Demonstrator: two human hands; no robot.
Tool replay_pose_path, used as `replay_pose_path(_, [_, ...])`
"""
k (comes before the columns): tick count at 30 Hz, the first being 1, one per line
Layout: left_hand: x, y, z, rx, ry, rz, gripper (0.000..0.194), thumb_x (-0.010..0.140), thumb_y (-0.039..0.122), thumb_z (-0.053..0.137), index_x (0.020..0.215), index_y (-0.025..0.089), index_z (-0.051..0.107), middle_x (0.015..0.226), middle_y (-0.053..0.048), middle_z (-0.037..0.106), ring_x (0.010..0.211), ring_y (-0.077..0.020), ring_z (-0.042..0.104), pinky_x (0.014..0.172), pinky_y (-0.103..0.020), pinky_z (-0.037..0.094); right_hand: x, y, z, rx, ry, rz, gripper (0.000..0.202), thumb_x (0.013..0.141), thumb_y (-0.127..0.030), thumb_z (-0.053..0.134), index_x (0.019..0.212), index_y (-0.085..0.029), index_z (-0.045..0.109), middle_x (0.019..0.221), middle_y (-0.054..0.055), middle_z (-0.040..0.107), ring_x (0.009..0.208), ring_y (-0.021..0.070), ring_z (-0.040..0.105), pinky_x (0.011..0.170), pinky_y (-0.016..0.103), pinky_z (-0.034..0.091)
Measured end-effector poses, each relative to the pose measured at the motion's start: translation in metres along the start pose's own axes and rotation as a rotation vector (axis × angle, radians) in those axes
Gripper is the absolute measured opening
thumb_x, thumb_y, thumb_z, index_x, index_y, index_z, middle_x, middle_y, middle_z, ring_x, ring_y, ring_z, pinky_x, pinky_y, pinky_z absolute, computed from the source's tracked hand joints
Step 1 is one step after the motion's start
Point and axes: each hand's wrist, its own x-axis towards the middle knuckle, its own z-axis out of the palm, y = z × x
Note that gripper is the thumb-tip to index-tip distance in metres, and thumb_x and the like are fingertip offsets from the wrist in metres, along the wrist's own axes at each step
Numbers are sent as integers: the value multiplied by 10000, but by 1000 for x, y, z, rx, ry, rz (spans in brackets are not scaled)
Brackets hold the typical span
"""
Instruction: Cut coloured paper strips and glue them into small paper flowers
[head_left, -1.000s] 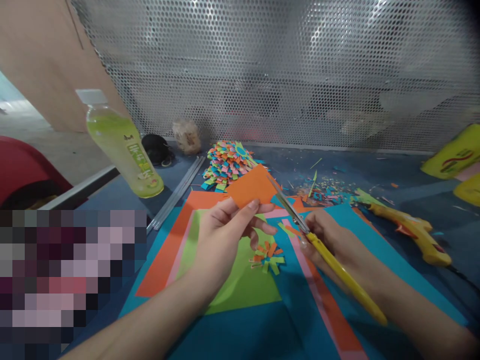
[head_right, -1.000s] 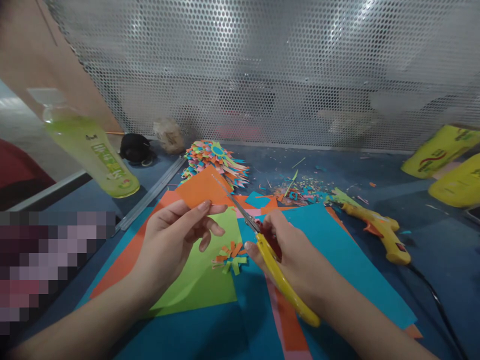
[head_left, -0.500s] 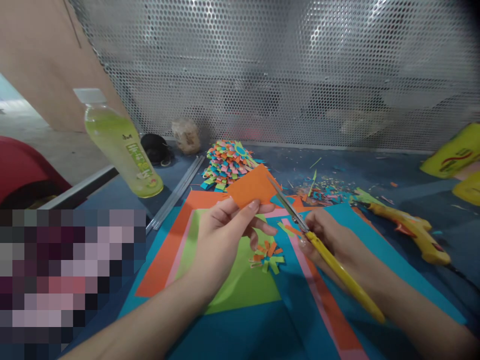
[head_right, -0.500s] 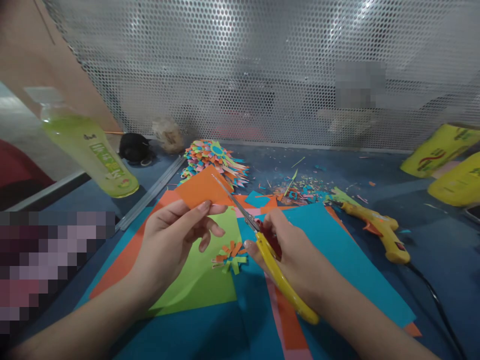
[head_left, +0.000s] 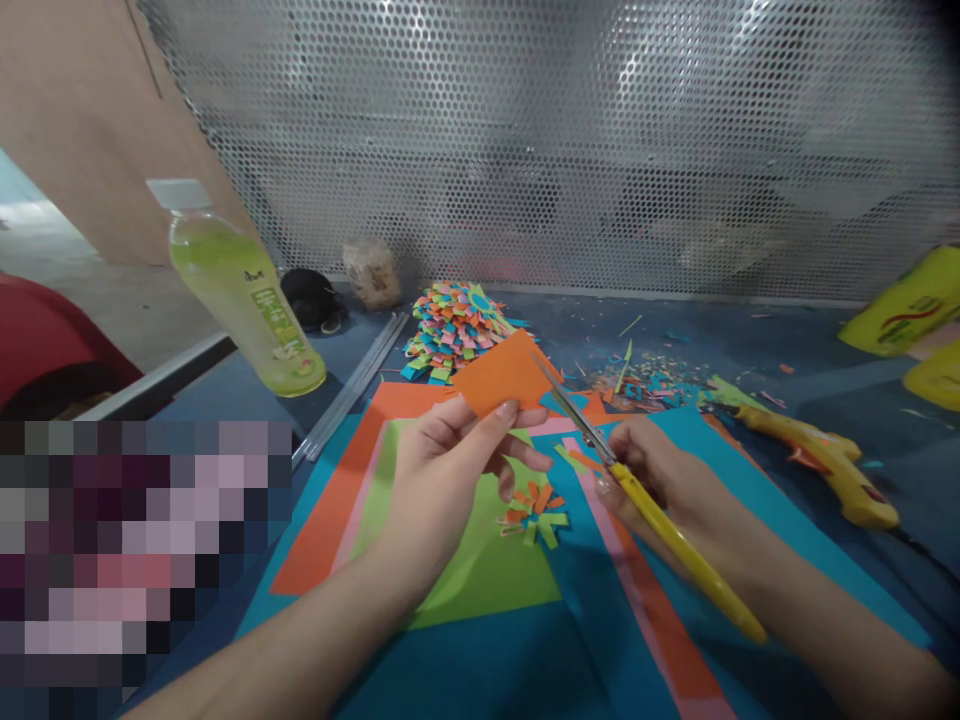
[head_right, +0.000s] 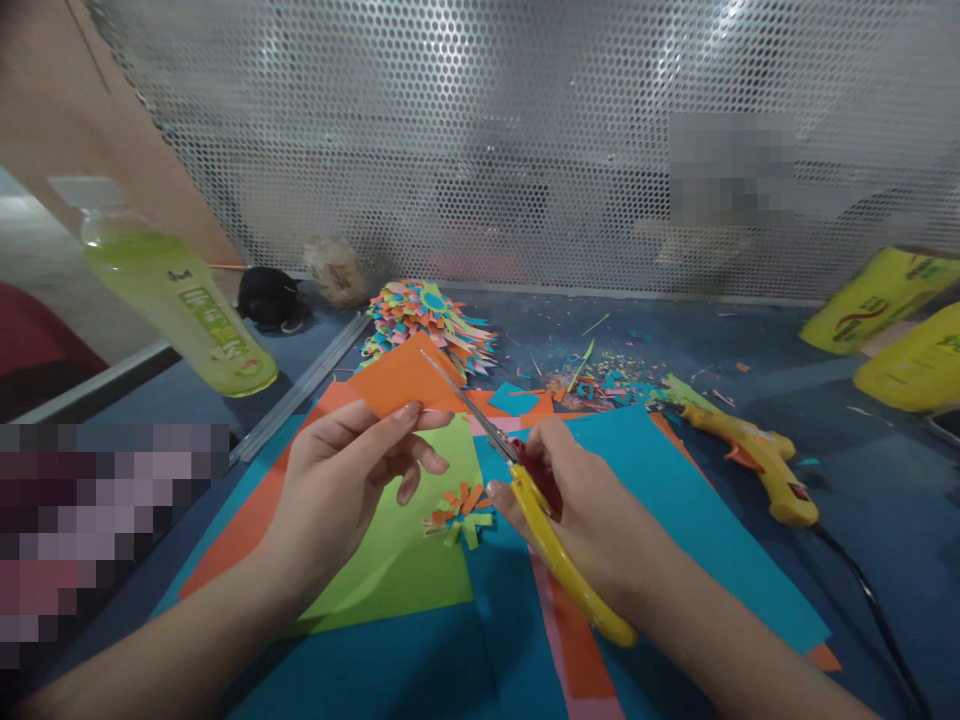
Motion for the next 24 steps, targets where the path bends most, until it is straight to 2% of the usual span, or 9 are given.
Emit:
replay_pose_path(8, [1, 0, 1, -12, 4, 9, 110, 764, 201, 628, 671, 142, 616, 789, -40, 728, 499, -98, 632, 362, -149, 408, 0, -2, -1, 17, -16, 24, 251, 845, -451, 437, 803, -227, 333, 642, -54, 403, 523, 101, 436, 464, 226, 348])
replay_pose_path(15, [-1, 1, 1, 33, 21, -4, 113, 758, 228, 632, 703, 131, 615, 837, -83, 727, 495, -98, 624, 366, -156, 398, -1, -2, -1, 21, -3, 14, 241, 844, -440, 443, 806, -224, 342, 632, -54, 420, 521, 102, 439, 467, 224, 353])
replay_pose_path(24, [-2, 1, 1, 72, 53, -13, 137, 745, 258, 639, 675, 143, 610, 850, -77, 728, 499, -112, 626, 370, -183, 382, 0, 0, -1, 39, -11, 11, 242, 847, -433, 456, 813, -224, 340, 635, -50, 424, 517, 107, 442, 464, 234, 355])
